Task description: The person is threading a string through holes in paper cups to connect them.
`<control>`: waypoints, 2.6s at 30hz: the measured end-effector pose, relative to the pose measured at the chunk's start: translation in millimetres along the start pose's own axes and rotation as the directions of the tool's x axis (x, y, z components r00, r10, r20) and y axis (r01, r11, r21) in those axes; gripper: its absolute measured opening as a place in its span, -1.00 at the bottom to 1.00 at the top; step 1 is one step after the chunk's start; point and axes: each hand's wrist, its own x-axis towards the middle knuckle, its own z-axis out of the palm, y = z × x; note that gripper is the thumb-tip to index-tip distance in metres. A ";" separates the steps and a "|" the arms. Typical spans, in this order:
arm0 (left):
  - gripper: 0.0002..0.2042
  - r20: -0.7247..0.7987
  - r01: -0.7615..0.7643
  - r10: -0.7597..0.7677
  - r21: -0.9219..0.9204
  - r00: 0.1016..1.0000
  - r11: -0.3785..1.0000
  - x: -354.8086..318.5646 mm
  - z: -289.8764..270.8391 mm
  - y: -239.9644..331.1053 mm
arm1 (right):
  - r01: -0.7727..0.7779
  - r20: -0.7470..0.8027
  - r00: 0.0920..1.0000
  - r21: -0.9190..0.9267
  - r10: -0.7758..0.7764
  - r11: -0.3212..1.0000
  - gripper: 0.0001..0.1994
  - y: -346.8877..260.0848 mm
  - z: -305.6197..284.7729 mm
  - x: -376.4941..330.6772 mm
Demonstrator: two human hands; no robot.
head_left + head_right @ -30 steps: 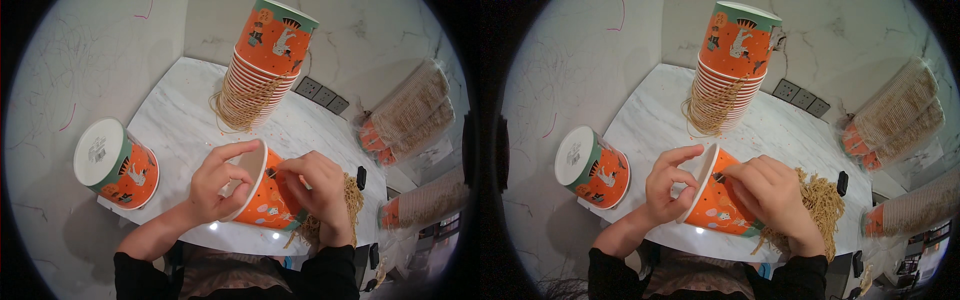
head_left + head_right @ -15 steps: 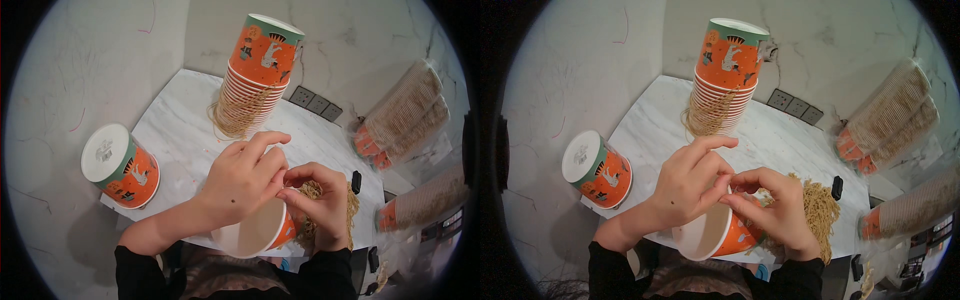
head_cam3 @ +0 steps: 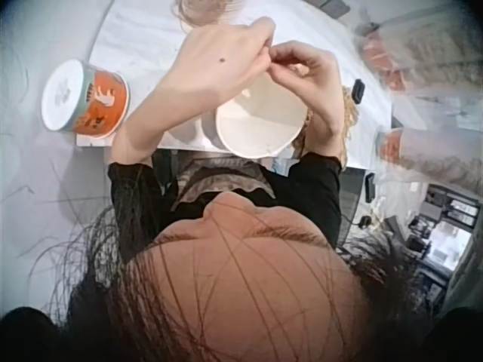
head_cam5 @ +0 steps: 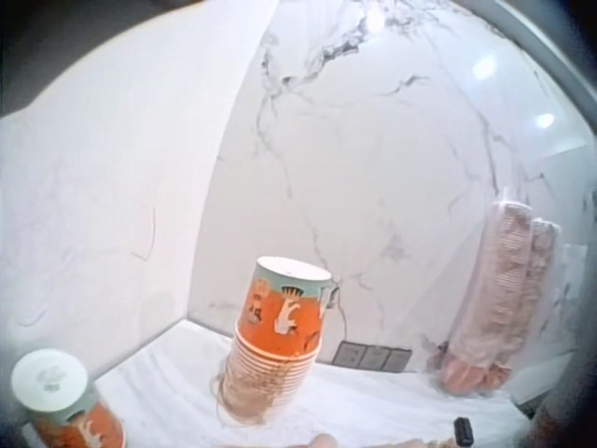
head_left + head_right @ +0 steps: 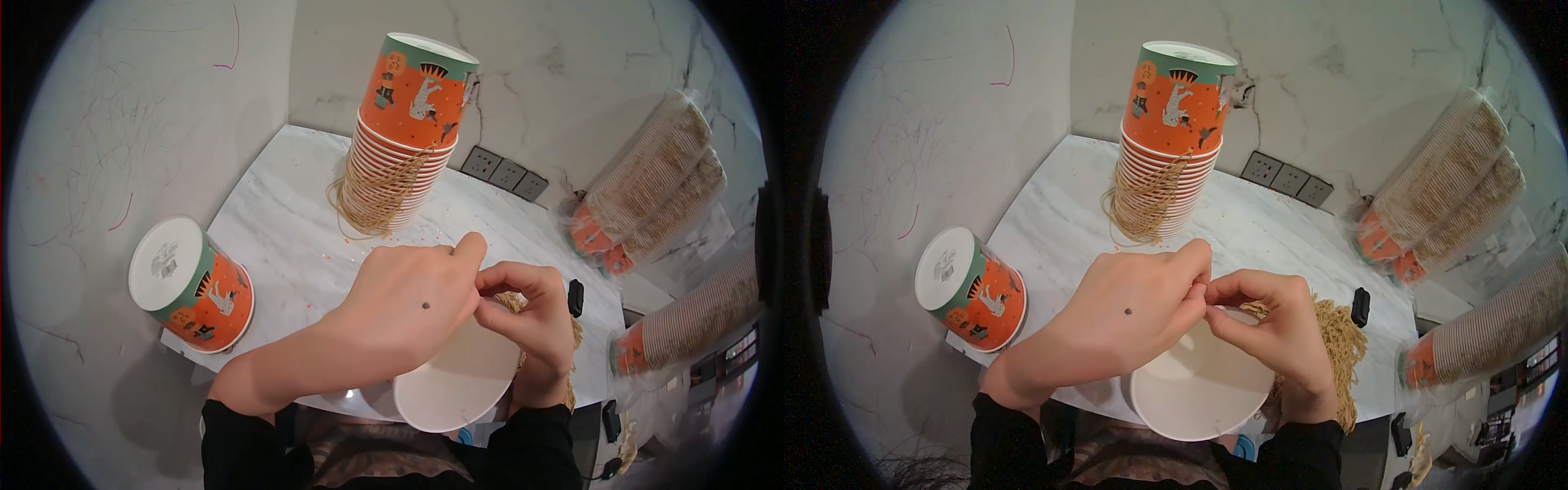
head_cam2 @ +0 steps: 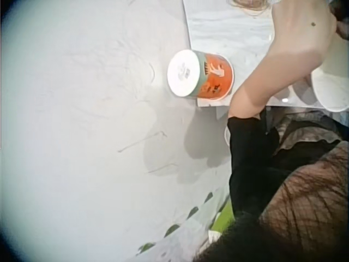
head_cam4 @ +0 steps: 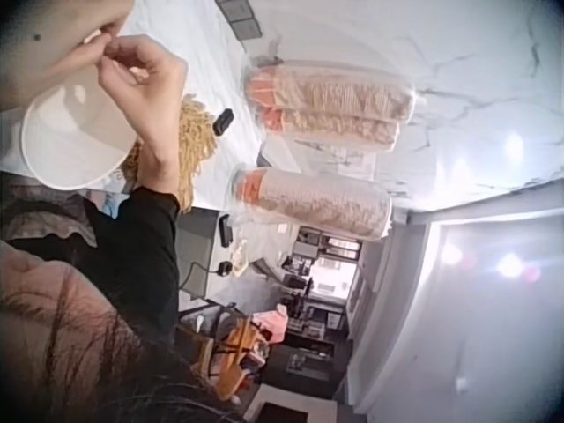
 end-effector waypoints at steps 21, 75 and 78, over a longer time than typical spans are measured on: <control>-0.79 0.413 0.255 -0.078 -0.394 0.908 0.883 16.1 -37.5 -48.9 | 0.118 0.078 0.991 -0.121 -0.109 0.986 -0.87 38.1 19.4 34.9; -0.85 0.272 0.216 -0.115 -0.376 0.955 0.901 40.6 -0.8 -82.5 | 0.105 0.022 0.994 0.046 -0.106 0.993 -0.89 54.3 27.1 43.9; -0.86 0.315 0.311 -0.185 -0.421 0.931 0.852 41.0 -2.1 -79.5 | 0.134 0.037 0.990 0.018 -0.135 0.991 -0.90 51.8 27.2 43.0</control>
